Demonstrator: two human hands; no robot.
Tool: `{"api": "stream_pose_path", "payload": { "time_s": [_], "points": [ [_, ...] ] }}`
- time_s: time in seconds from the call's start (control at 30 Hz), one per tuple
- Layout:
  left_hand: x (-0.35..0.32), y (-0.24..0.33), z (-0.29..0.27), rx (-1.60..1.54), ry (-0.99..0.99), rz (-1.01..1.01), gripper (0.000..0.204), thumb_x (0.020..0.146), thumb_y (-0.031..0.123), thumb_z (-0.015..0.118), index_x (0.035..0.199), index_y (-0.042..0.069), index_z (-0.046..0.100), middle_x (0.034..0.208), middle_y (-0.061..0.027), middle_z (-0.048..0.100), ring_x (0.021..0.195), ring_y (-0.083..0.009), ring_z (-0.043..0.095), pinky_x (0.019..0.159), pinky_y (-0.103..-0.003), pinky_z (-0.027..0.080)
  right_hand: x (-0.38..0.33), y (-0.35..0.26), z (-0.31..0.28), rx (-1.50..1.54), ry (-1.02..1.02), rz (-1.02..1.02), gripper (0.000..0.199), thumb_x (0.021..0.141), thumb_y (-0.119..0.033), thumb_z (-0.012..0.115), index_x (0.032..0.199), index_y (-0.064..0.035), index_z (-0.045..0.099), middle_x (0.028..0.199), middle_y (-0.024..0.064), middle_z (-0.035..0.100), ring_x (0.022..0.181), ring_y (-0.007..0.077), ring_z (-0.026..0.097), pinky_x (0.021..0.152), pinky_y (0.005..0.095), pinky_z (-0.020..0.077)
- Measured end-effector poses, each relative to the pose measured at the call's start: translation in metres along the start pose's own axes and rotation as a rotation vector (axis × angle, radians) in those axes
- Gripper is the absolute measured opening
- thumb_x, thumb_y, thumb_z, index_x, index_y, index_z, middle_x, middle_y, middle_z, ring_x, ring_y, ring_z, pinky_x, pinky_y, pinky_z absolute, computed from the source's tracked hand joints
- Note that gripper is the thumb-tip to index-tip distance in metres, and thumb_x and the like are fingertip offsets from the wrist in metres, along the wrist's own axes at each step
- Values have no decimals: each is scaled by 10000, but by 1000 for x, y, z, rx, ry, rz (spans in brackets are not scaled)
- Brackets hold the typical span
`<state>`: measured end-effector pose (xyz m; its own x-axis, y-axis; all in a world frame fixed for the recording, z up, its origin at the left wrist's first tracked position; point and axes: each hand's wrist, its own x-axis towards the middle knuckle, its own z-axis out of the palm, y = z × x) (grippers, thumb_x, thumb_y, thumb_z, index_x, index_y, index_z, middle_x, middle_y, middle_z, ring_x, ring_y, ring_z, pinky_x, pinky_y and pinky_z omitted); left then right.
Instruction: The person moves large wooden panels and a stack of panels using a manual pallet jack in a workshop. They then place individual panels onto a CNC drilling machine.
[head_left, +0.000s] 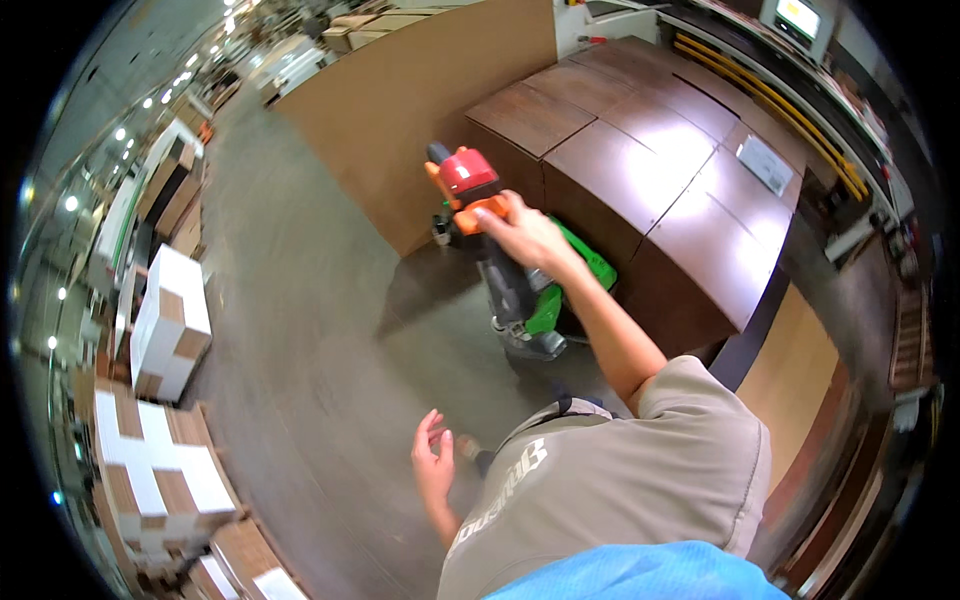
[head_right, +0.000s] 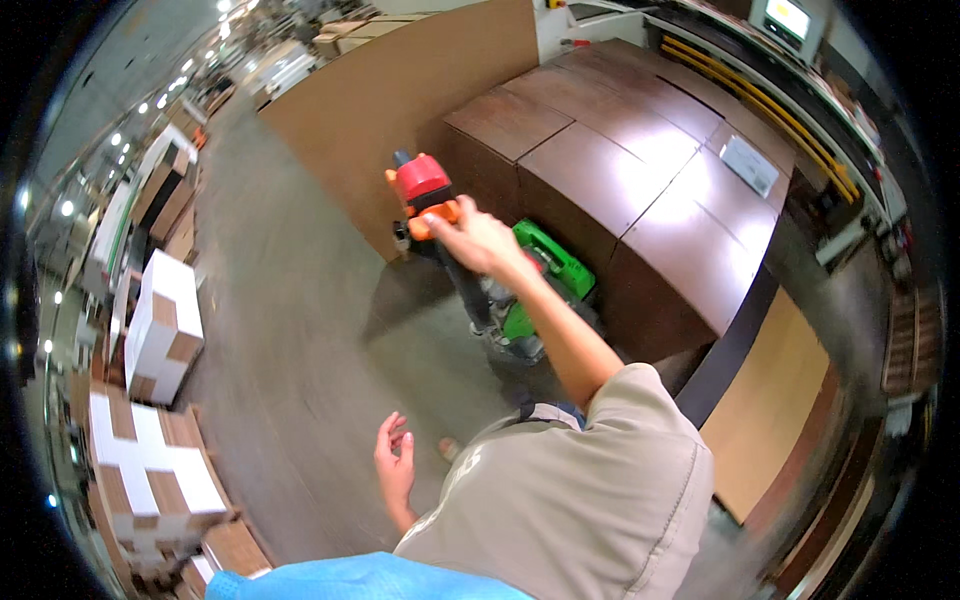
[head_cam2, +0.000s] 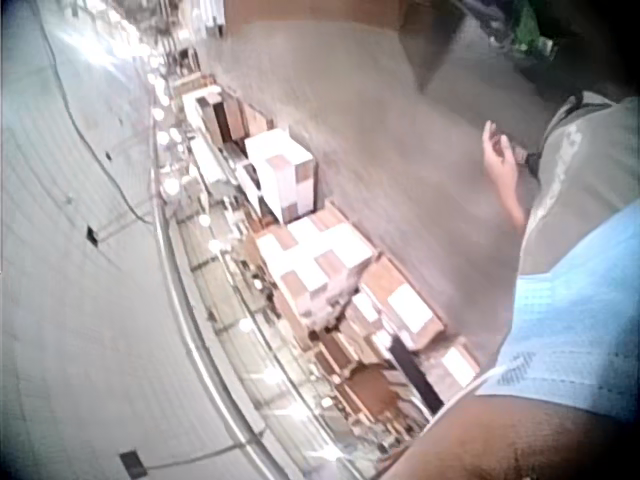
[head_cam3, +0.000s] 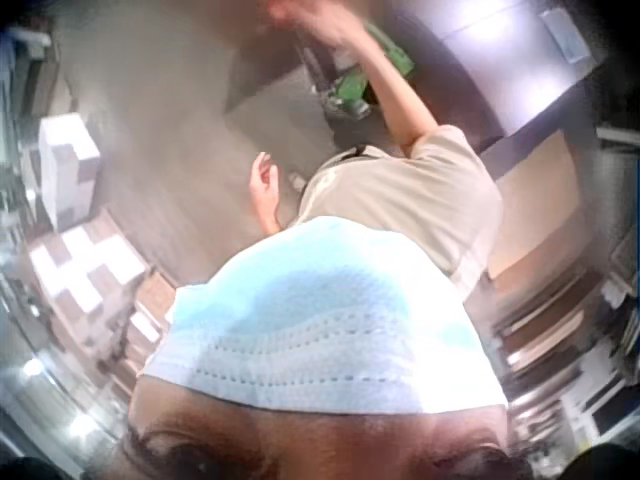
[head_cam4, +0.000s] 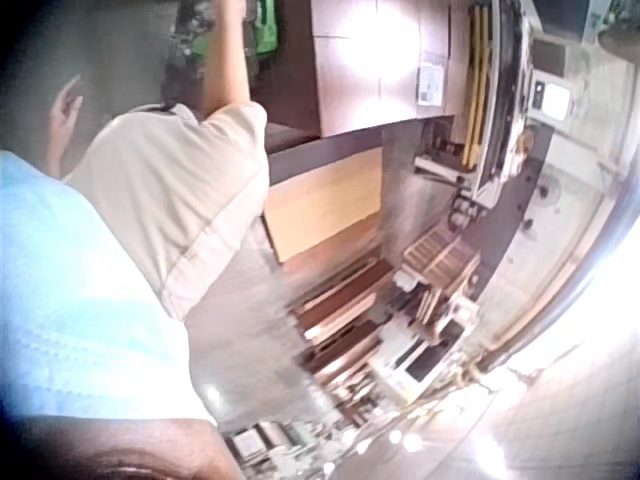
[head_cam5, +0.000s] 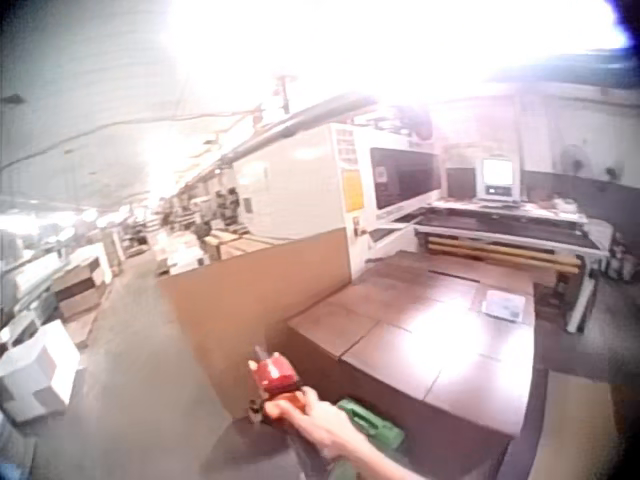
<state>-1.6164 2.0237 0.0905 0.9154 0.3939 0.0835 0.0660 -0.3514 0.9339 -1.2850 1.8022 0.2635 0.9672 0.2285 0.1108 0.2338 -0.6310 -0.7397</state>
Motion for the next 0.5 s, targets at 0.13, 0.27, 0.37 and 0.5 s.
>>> {"api": "stream_pose_path", "payload": {
  "time_s": [0.13, 0.27, 0.37, 0.5],
  "points": [
    [98, -25, -106, 75, -229, 146, 481, 980, 70, 683, 1455, 81, 606, 1308, -123, 716, 1058, -238, 701, 941, -379, 563, 4, -4, 27, 368, 171, 160, 898, 994, -741, 532, 1451, 31, 580, 1379, 285, 675, 1310, 393, 648, 1089, 439, 494],
    [214, -35, -198, 105, -348, 311, 529, 934, 31, 719, 1449, 94, 611, 1295, -111, 714, 1046, -248, 698, 956, -384, 565, -6, -42, 43, 226, 364, 267, 815, 1000, -706, 570, 1346, 28, 641, 1205, 209, 731, 1164, 279, 687, 1041, 376, 499],
    [305, -22, -229, 87, -414, 452, 595, 898, 34, 761, 1465, 101, 593, 1326, -122, 696, 1106, -277, 688, 1002, -405, 553, 1, -49, 74, 132, 433, 237, 753, 1004, -687, 584, 1229, 30, 645, 1139, 223, 731, 1111, 281, 696, 1001, 397, 508],
    [413, 13, -238, 215, -363, 805, 691, 846, 65, 816, 1488, 111, 564, 1442, -124, 626, 1284, -331, 613, 1118, -452, 480, -21, -128, 153, 138, 397, 275, 659, 1006, -619, 627, 1193, 13, 632, 1069, 236, 726, 1026, 302, 706, 917, 426, 524]
  ]
}}
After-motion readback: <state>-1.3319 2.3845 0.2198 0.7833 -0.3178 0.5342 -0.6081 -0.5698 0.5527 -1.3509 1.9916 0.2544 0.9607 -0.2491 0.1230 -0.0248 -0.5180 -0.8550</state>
